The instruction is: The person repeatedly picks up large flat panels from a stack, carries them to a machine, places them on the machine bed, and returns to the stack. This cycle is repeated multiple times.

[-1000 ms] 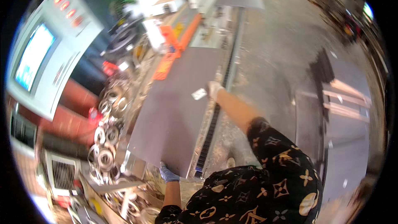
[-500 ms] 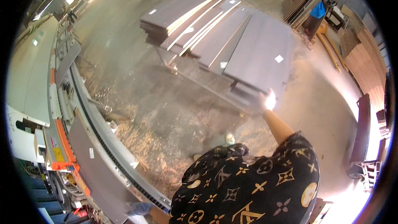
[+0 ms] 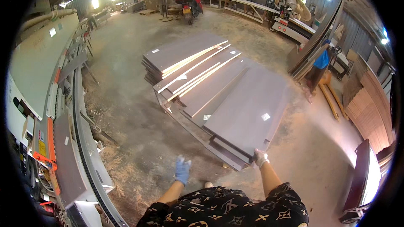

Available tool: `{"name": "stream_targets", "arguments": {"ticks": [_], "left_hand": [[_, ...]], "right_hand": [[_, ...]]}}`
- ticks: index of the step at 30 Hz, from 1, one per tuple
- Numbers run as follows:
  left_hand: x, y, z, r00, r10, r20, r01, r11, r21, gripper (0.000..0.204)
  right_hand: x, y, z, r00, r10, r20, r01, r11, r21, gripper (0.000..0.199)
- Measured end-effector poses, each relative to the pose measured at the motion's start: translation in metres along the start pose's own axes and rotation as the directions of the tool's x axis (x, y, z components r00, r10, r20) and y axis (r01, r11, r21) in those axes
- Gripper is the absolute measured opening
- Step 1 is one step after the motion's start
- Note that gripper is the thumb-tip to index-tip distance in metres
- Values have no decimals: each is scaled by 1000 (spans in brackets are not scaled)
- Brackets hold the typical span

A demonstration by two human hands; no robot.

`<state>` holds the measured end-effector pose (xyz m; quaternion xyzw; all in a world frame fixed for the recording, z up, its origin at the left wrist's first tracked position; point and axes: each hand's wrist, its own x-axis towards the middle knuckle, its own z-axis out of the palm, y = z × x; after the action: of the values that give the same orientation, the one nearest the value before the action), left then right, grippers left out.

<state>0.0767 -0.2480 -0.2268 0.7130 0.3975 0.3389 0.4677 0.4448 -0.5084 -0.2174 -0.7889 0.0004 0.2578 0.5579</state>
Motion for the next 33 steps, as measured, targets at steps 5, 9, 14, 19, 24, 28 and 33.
{"name": "stream_targets", "arguments": {"ticks": [5, 9, 14, 19, 24, 28, 33], "left_hand": [[-12, 111, 79, 645, -597, 478, 763, 545, -348, 56], [-12, 68, 70, 579, -731, 362, 811, 470, -348, 60], [-45, 54, -66, 783, -582, -218, 463, 780, -420, 49], [-116, 143, -206, 699, -517, -493, 629, 773, 81, 37], [-234, 167, -289, 527, -334, -782, 345, 924, -163, 31], [-353, 155, -309, 119, -514, -850, 423, 800, -425, 38], [-462, 140, -291, -211, -440, -873, 258, 836, -484, 38]], "right_hand": [[-91, 28, 39, 979, 33, 203, -115, 906, 408, 18], [-198, -19, 82, 583, 353, 732, -669, 719, 187, 25], [-107, -68, 32, 799, 26, 601, -465, 661, 589, 67], [-127, -69, 50, 719, 7, 695, -377, 844, 382, 69], [-186, -71, 145, 436, 75, 897, -654, 712, 258, 59], [-296, -129, 241, 336, 71, 939, -498, 860, 113, 50], [-386, -141, 365, -240, 222, 945, -377, 876, -301, 47]]}}
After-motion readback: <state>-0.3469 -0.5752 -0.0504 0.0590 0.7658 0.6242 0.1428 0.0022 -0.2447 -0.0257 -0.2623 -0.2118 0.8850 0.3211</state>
